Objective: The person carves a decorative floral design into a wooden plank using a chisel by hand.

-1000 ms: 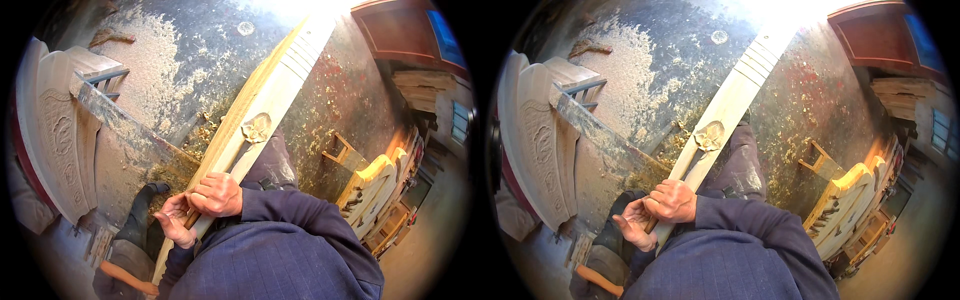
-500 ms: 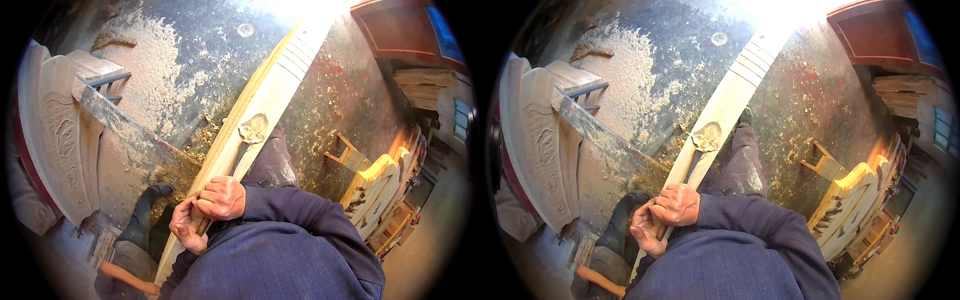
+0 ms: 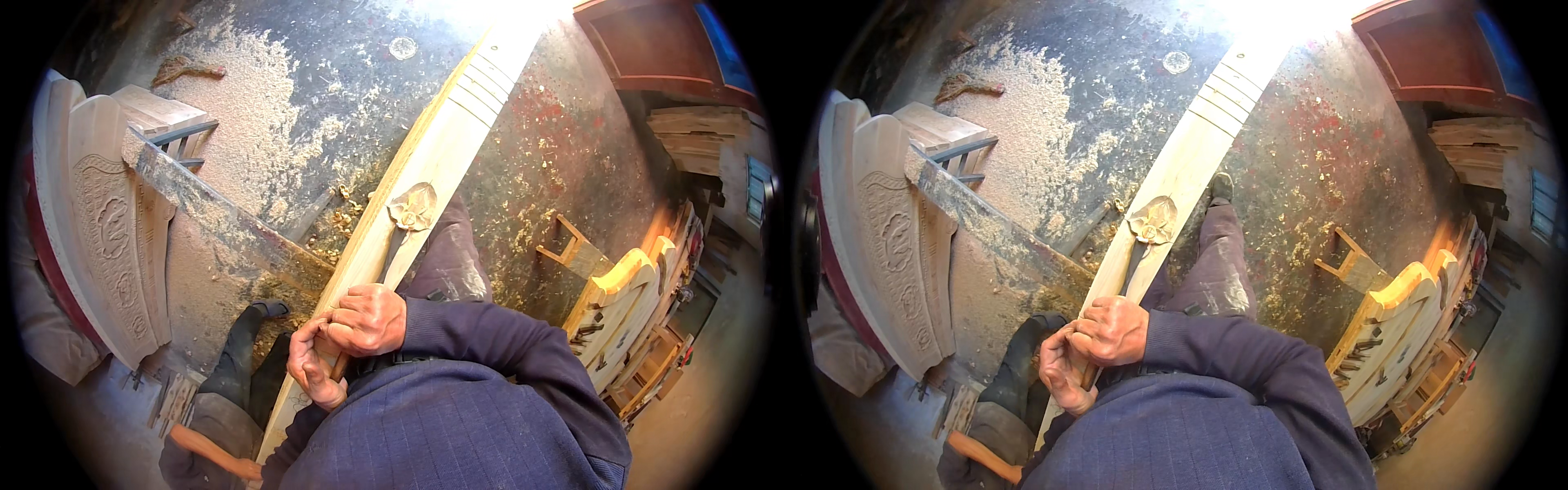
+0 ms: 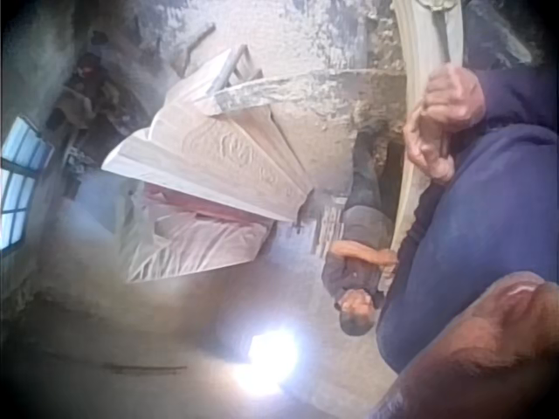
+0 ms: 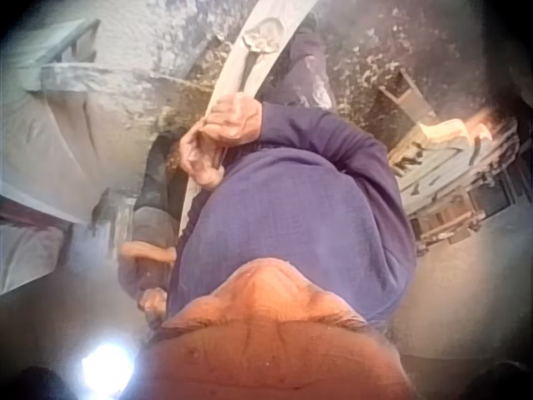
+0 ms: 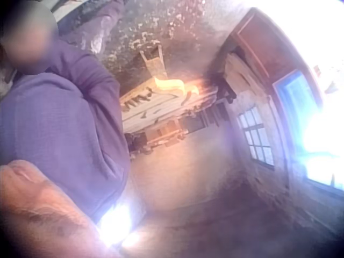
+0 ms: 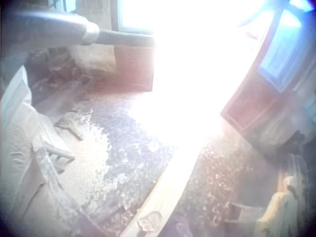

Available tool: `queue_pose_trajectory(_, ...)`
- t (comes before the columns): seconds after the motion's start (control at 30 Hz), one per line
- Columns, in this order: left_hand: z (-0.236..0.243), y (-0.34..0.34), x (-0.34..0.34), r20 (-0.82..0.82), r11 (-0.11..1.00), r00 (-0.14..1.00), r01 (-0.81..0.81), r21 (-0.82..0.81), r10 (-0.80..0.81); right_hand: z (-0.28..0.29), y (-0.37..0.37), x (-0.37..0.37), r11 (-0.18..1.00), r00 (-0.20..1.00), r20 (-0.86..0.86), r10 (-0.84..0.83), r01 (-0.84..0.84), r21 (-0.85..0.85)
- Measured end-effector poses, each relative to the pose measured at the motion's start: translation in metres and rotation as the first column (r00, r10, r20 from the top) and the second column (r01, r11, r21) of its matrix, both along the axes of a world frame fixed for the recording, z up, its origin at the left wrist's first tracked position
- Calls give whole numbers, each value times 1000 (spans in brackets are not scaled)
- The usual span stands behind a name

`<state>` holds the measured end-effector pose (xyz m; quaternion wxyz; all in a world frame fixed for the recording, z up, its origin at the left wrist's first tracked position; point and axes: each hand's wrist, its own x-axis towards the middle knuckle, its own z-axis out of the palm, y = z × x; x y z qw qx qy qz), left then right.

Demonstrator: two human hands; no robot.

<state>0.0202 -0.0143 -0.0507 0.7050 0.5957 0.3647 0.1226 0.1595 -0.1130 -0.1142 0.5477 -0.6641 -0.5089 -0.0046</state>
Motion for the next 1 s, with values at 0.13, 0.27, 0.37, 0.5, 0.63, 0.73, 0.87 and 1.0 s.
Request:
queue_pose_trajectory(0.13,-1,-2,0,4,998,999,39,48,-39,1,-4,0,1000,999,44,10,-9,-21)
queue_pose_trajectory(0.27,0,3,-3,44,997,996,73,35,-75,5,-4,1,999,998,49,32,-32,10)
queue_pose_trajectory(0.37,8,15,-4,92,993,990,113,-36,-110,16,-3,0,996,993,120,17,-27,90)
queue_pose_trajectory(0.5,26,45,15,-163,968,964,227,108,-208,40,-19,11,987,987,99,-126,114,114)
queue_pose_trajectory(0.63,22,46,83,-268,603,848,518,608,-458,40,-36,6,982,983,69,-169,162,100)
queue_pose_trajectory(0.73,6,30,133,-196,379,773,494,783,-603,42,-39,7,981,981,60,-183,178,74)
queue_pose_trajectory(0.87,-21,13,173,-185,276,719,473,837,-670,44,-39,7,979,978,69,-199,194,68)
queue_pose_trajectory(1.0,-35,11,190,-165,258,712,445,857,-683,43,-42,9,979,978,56,-200,198,40)
